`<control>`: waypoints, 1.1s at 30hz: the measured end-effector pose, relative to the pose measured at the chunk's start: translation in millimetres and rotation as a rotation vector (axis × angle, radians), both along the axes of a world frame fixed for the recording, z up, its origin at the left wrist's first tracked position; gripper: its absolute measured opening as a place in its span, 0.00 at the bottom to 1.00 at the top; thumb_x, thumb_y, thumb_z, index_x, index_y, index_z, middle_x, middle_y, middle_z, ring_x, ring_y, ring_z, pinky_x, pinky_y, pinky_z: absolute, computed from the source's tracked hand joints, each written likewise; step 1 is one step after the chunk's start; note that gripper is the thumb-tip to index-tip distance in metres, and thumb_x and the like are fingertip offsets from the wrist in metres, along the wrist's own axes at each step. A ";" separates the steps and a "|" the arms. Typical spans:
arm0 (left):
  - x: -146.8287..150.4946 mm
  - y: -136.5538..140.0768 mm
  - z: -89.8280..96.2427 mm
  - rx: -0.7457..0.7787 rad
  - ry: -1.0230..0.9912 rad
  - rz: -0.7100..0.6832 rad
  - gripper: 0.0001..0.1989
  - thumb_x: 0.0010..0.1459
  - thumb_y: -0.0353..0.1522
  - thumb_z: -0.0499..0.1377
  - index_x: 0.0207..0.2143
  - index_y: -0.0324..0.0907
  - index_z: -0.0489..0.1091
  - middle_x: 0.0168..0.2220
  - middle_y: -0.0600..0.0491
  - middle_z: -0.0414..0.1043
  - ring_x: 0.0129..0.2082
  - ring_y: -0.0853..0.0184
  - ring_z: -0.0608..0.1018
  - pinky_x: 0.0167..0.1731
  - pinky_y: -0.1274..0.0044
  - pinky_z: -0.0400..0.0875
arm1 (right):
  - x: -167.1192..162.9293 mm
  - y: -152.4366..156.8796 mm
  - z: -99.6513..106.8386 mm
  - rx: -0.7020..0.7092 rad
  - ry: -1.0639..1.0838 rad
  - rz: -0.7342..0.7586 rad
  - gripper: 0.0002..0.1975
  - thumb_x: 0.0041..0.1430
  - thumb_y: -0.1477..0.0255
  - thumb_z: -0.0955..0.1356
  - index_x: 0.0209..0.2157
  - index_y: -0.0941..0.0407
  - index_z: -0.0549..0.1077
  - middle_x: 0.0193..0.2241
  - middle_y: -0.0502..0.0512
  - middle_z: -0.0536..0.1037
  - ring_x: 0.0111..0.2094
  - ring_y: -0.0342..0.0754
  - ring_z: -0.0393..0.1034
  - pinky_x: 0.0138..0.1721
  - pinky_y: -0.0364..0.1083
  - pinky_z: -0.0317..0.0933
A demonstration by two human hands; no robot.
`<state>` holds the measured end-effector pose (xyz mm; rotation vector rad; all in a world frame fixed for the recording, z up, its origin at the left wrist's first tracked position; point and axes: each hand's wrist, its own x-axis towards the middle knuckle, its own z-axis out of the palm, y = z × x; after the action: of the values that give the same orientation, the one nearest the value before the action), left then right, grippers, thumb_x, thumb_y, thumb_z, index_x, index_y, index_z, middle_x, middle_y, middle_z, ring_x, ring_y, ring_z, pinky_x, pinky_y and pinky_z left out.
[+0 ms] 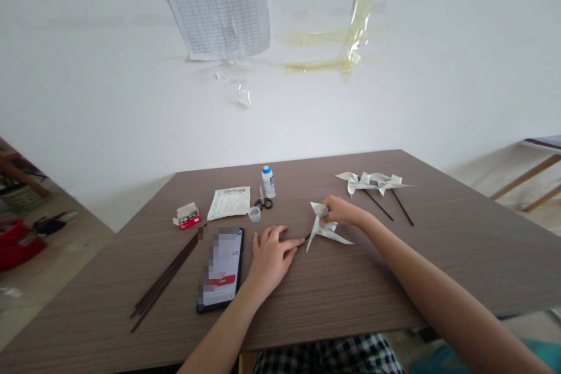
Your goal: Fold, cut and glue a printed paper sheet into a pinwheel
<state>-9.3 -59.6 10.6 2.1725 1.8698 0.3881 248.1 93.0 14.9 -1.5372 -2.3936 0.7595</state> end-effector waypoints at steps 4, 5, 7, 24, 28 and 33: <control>0.8 0.0 0.4 -0.004 0.009 0.003 0.25 0.81 0.25 0.69 0.63 0.66 0.94 0.78 0.44 0.83 0.82 0.38 0.78 0.85 0.29 0.61 | -2.7 -0.6 3.4 -0.021 -0.059 -0.011 0.04 0.56 0.72 0.81 0.29 0.52 0.86 0.34 0.54 0.91 0.50 0.62 0.88 0.70 0.57 0.70; 0.9 -0.1 0.5 -0.007 0.016 0.003 0.25 0.81 0.25 0.68 0.63 0.66 0.93 0.79 0.44 0.83 0.83 0.38 0.78 0.85 0.29 0.61 | -3.2 -1.2 4.6 -0.024 -0.070 -0.015 0.04 0.57 0.72 0.81 0.29 0.52 0.86 0.34 0.54 0.92 0.50 0.62 0.88 0.70 0.57 0.71; 0.9 -0.2 0.5 -0.014 0.028 -0.001 0.25 0.82 0.25 0.68 0.64 0.66 0.93 0.79 0.44 0.82 0.83 0.39 0.77 0.85 0.29 0.61 | -4.3 -2.9 7.3 -0.028 -0.090 -0.023 0.04 0.58 0.73 0.81 0.29 0.53 0.86 0.35 0.54 0.92 0.50 0.62 0.88 0.67 0.55 0.71; -1.3 1.7 -4.1 -0.013 0.049 -0.016 0.25 0.82 0.27 0.67 0.65 0.67 0.93 0.79 0.47 0.82 0.83 0.40 0.76 0.85 0.28 0.60 | -17.2 -16.2 26.0 -0.038 -0.188 -0.094 0.03 0.63 0.76 0.81 0.35 0.54 0.92 0.37 0.57 0.92 0.47 0.59 0.88 0.54 0.48 0.72; -1.4 1.5 -3.2 -0.015 0.050 -0.021 0.25 0.82 0.26 0.67 0.65 0.66 0.92 0.80 0.46 0.82 0.83 0.39 0.76 0.85 0.28 0.60 | -18.9 -17.4 28.5 -0.037 -0.203 -0.103 0.02 0.62 0.75 0.81 0.34 0.54 0.92 0.36 0.57 0.92 0.47 0.60 0.88 0.56 0.49 0.72; -1.3 1.8 -3.2 -0.007 0.057 -0.021 0.25 0.82 0.26 0.67 0.65 0.68 0.92 0.79 0.48 0.82 0.83 0.41 0.77 0.84 0.28 0.61 | -21.2 -19.3 31.7 -0.034 -0.231 -0.105 0.03 0.64 0.75 0.81 0.35 0.55 0.92 0.36 0.57 0.92 0.49 0.60 0.89 0.59 0.50 0.72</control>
<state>-10.5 -57.8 7.4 2.2186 1.8734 0.3192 226.9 73.8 46.6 -1.8391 -2.4435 0.6344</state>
